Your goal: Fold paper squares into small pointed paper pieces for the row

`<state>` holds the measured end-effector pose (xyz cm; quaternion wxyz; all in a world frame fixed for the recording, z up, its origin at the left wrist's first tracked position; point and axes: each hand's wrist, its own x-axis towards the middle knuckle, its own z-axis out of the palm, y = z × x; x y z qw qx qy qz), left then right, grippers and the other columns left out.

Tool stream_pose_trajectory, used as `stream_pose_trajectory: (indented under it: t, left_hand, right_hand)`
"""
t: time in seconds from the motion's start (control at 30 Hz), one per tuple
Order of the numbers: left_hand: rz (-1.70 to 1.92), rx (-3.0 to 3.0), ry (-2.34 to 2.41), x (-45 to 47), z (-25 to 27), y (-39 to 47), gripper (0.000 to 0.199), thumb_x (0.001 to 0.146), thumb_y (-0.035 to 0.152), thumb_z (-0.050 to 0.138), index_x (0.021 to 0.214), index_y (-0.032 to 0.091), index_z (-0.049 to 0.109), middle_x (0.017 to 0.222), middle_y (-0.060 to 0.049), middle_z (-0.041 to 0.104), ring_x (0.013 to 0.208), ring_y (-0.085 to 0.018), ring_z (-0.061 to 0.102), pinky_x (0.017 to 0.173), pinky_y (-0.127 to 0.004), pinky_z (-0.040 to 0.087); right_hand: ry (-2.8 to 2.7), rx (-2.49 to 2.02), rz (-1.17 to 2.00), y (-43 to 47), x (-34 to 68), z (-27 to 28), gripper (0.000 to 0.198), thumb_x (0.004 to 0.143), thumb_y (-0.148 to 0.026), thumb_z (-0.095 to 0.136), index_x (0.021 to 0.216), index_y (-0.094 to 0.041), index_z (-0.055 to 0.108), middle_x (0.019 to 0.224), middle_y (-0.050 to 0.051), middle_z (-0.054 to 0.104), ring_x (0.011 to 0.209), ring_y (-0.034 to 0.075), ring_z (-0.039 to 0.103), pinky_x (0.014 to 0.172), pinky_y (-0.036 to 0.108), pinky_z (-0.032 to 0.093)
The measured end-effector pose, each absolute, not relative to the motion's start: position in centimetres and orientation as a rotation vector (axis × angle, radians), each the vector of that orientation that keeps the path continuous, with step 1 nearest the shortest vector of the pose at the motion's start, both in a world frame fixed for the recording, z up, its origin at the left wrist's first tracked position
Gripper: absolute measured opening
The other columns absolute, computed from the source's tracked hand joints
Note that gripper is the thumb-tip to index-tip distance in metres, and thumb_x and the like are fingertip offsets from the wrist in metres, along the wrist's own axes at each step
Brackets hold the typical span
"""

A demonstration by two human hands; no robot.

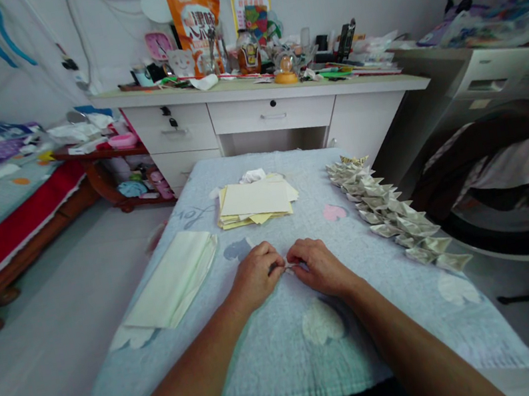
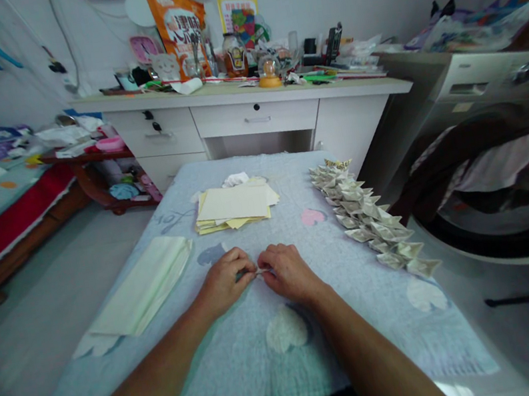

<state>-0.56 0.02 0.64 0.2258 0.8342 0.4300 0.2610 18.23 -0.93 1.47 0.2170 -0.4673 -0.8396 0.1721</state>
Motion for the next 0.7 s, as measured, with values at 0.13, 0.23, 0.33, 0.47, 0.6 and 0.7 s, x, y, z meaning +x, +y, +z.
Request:
stream_pose_trajectory:
  t: [0.13,0.23,0.33,0.47,0.6,0.7]
  left_hand:
    - [0.727,2.334,1.157,-0.48,0.65,0.15,0.01,0.081,0.012,0.058,0.075,0.018,0.064,0.084,-0.002,0.056,0.083,-0.015,0.055,0.075,-0.027,0.043]
    - [0.719,2.358,1.154,-0.44,0.62,0.23,0.01,0.082,0.013,0.058,0.075,0.017,0.063,0.084,-0.003,0.057,0.084,-0.016,0.054,0.076,-0.028,0.042]
    - [0.709,2.4,1.157,-0.42,0.68,0.34,0.011,0.082,0.015,0.058,0.073,0.018,0.063,0.083,-0.002,0.059,0.084,-0.017,0.053,0.081,-0.031,0.041]
    - [0.694,2.407,1.183,-0.55,0.67,0.52,0.011,0.082,0.017,0.06,0.072,0.019,0.064,0.082,-0.001,0.061,0.083,-0.017,0.052,0.086,-0.034,0.039]
    - [0.68,2.312,1.208,-1.02,0.57,0.71,0.011,0.079,0.013,0.057,0.076,0.019,0.066,0.085,-0.002,0.062,0.087,-0.018,0.055,0.086,-0.034,0.04]
    - [0.699,2.24,1.255,-1.36,0.71,0.81,0.025,0.07,0.003,0.053,0.081,0.02,0.067,0.088,-0.002,0.063,0.092,-0.018,0.055,0.088,-0.033,0.041]
  right_hand:
    - [-2.323,-1.298,0.51,-1.07,18.11,1.56,0.012,0.079,-0.014,0.062,0.088,-0.021,0.065,0.083,0.001,0.06,0.083,0.016,0.053,0.077,0.028,0.034]
    - [-2.318,-1.308,0.528,-1.07,18.03,1.57,0.008,0.081,-0.017,0.063,0.087,-0.021,0.066,0.085,0.002,0.061,0.085,0.016,0.054,0.078,0.029,0.033]
    - [-2.299,-1.348,0.532,-1.0,17.87,1.49,0.008,0.084,-0.017,0.061,0.085,-0.021,0.067,0.083,0.001,0.061,0.084,0.016,0.054,0.078,0.029,0.033]
    - [-2.278,-1.401,0.512,-0.93,17.52,1.4,0.01,0.086,-0.018,0.058,0.085,-0.021,0.068,0.084,0.001,0.062,0.086,0.015,0.054,0.078,0.028,0.032]
    - [-2.275,-1.446,0.523,-0.86,17.29,1.41,0.012,0.087,-0.017,0.056,0.084,-0.02,0.067,0.085,0.002,0.062,0.086,0.015,0.053,0.079,0.029,0.031]
    - [-2.265,-1.461,0.54,-0.76,17.27,1.39,0.012,0.086,-0.017,0.056,0.084,-0.02,0.067,0.085,0.002,0.062,0.087,0.016,0.053,0.079,0.029,0.03]
